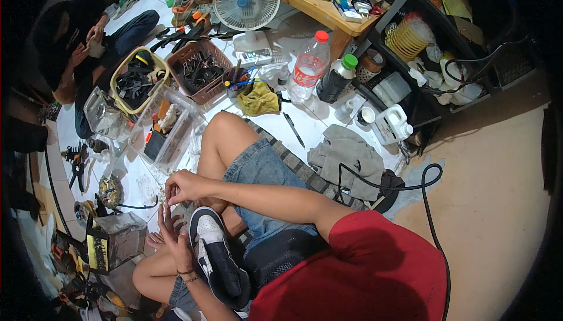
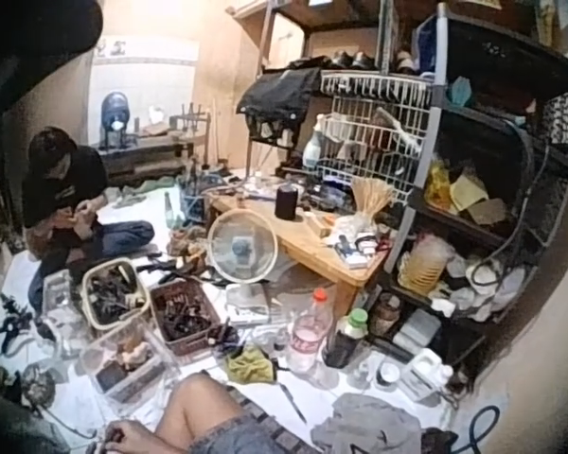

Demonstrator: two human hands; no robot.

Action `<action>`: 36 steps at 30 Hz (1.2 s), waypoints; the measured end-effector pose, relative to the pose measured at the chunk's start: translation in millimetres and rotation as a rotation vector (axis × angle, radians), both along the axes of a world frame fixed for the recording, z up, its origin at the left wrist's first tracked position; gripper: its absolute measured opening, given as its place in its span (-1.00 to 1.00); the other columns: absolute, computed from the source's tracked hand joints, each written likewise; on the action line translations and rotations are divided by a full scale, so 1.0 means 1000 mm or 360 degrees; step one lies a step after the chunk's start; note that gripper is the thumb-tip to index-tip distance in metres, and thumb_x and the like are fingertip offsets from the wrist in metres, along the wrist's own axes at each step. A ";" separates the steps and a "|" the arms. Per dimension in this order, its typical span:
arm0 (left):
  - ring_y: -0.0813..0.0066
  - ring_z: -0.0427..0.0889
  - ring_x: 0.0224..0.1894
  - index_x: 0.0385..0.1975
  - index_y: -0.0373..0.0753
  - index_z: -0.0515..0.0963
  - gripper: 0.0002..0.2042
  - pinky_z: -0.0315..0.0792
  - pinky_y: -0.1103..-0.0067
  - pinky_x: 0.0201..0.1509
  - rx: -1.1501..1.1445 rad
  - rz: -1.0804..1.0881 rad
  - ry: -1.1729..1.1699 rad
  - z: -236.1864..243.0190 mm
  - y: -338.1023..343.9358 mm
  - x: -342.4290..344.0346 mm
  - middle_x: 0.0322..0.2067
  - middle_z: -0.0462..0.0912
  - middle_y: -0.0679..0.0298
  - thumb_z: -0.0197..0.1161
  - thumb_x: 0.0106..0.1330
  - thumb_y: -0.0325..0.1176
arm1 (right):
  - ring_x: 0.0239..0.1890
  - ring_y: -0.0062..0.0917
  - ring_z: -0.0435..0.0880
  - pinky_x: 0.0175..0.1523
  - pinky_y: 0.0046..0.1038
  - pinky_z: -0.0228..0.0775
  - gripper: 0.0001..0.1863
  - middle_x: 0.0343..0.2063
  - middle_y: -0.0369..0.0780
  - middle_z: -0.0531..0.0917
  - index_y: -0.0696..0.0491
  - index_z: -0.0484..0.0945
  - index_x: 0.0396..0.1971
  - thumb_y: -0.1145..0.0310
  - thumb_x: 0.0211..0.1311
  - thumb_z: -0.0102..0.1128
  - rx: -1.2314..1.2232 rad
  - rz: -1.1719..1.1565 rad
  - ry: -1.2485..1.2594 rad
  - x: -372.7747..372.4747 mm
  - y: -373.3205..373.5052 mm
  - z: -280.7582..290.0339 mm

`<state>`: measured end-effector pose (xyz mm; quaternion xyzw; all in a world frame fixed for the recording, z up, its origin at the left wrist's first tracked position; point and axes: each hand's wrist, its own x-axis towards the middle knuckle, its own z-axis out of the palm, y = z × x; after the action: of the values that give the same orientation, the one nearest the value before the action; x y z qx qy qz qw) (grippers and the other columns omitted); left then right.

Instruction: Apply adhesive and repair the sole of a sneaker.

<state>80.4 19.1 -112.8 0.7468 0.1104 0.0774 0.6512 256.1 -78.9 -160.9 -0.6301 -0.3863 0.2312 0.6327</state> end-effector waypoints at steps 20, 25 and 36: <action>0.36 0.43 -0.06 0.36 -0.17 0.07 -0.28 0.38 0.47 0.07 -0.0078 0.0154 -0.0120 0.012 -0.002 0.002 0.17 0.41 0.02 0.07 0.12 -0.33 | -0.58 -0.65 0.59 -0.45 -0.57 0.43 -0.79 -0.63 -0.24 0.67 0.18 0.66 -0.52 0.38 -0.19 0.36 0.0030 0.0234 0.0124 0.004 -0.008 0.007; 0.36 0.45 -0.08 0.36 -0.18 0.08 -0.32 0.41 0.48 0.02 -0.0106 0.0082 -0.0188 0.008 -0.003 0.006 0.19 0.38 0.00 0.07 0.17 -0.28 | -0.63 -0.64 0.55 -0.48 -0.55 0.41 -0.80 -0.66 -0.25 0.64 0.19 0.64 -0.55 0.40 -0.24 0.34 0.0024 0.0191 0.0112 0.003 -0.006 0.001; 0.41 0.42 -0.37 0.08 -0.28 0.35 -0.54 0.34 0.54 -0.29 0.0154 -0.0481 -0.1285 0.174 -0.046 0.058 -0.33 0.52 0.16 0.23 0.14 -0.58 | -0.64 -0.70 0.53 -0.55 -0.59 0.38 -0.86 -0.65 -0.28 0.60 0.16 0.50 -0.54 0.43 0.07 0.24 -0.0012 0.0351 0.0319 0.012 -0.003 0.000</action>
<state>138.5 -27.2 61.7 0.6942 -0.2675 0.2721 0.6103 268.0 -82.1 -161.0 -0.5599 -0.3872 0.3623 0.6366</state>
